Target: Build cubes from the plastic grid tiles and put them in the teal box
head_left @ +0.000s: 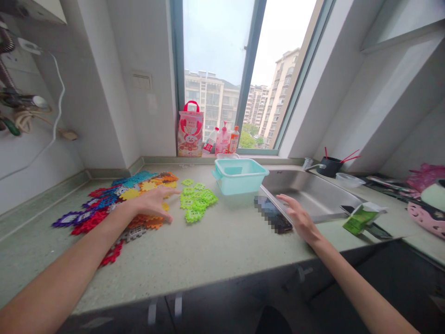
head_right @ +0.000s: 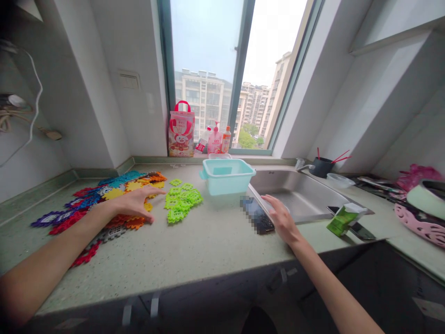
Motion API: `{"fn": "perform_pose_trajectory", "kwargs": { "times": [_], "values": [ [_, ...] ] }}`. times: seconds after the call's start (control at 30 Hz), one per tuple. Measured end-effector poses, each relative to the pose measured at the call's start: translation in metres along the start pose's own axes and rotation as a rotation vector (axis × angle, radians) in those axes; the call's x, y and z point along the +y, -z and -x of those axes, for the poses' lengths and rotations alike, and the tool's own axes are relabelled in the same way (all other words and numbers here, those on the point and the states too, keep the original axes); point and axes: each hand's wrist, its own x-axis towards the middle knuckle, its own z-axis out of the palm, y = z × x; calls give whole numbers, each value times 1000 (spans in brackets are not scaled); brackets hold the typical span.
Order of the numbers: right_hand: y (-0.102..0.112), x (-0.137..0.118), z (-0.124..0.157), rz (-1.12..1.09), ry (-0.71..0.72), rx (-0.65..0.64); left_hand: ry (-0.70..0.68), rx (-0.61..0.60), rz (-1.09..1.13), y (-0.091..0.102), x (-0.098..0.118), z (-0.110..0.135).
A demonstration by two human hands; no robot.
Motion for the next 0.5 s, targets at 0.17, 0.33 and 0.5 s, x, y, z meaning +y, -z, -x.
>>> {"fn": "perform_pose_trajectory", "kwargs": {
  "times": [0.17, 0.33, 0.5],
  "values": [
    [1, -22, 8, 83, 91, 12, 1, 46, 1, 3, -22, 2],
    [3, -30, 14, 114, 189, 32, 54, 107, -38, 21, -15, 7],
    [2, -36, 20, 120, 266, 154, 2, 261, 222, 18, 66, 18]
  ]
}}
